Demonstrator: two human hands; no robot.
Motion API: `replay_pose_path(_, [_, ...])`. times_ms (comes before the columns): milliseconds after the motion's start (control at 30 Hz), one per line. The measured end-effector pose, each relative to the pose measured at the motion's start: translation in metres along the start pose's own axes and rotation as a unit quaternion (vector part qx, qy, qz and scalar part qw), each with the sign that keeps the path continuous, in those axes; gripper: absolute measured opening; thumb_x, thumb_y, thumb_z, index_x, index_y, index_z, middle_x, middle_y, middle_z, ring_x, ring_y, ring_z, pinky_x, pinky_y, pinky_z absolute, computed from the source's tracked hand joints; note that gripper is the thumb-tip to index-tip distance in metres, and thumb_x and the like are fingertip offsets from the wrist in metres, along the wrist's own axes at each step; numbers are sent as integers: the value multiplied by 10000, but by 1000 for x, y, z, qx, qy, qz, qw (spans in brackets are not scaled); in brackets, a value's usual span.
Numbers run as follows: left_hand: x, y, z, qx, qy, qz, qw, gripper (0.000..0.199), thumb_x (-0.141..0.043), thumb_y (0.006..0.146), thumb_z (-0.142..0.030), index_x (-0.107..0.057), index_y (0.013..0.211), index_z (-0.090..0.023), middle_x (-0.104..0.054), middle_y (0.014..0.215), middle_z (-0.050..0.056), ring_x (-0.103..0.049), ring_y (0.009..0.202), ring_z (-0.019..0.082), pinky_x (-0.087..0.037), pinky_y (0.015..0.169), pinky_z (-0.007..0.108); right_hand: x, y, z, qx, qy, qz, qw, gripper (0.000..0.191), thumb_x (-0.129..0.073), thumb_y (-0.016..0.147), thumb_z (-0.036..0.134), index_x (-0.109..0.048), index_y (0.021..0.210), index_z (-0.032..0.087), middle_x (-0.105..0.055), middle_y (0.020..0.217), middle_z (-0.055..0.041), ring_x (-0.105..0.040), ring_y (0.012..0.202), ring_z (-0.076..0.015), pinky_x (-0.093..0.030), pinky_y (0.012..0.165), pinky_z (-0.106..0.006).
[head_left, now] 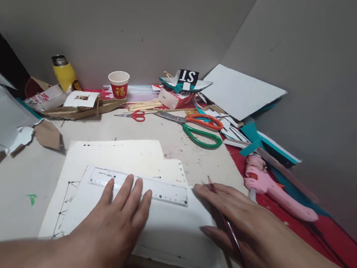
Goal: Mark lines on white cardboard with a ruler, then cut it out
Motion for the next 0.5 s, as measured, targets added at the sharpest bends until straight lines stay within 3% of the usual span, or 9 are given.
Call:
replay_pose_path(133, [-1, 4, 0, 0, 19, -15, 1000, 1006, -609, 785, -596, -166, 1540, -99, -35, 1566, 219, 7, 1443, 426, -166, 1124, 671, -2, 1, -2, -19, 24, 28, 999, 485, -591, 917, 292, -510, 1388, 212, -628, 1336, -152, -545, 1284, -336, -534, 978, -515])
replay_pose_path(300, [-2, 5, 2, -27, 26, -98, 994, 993, -677, 729, -564, -296, 1519, -98, -205, 1553, 246, -158, 1429, 477, -285, 1075, 703, 3, 5, 4, -14, 30, 43, 999, 451, -579, 930, 255, -508, 1365, 158, -634, 1303, -180, -529, 1285, -325, -511, 1001, -488])
replay_pose_path(500, [-1, 4, 2, -28, 21, -129, 991, 929, -704, 710, -534, -407, 1481, -109, -323, 1531, 247, -251, 1410, 489, -346, 1050, 701, 6, 7, 7, -28, 41, 55, 997, 454, -617, 912, 247, -526, 1345, 144, -629, 1295, -185, -527, 1276, -324, -508, 1001, -470])
Point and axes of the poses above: each hand's wrist, its own y-axis towards the middle knuckle, its own x-axis out of the back of the hand, z = x × y, the point moved 7 cm from there along y, towards the middle knuckle
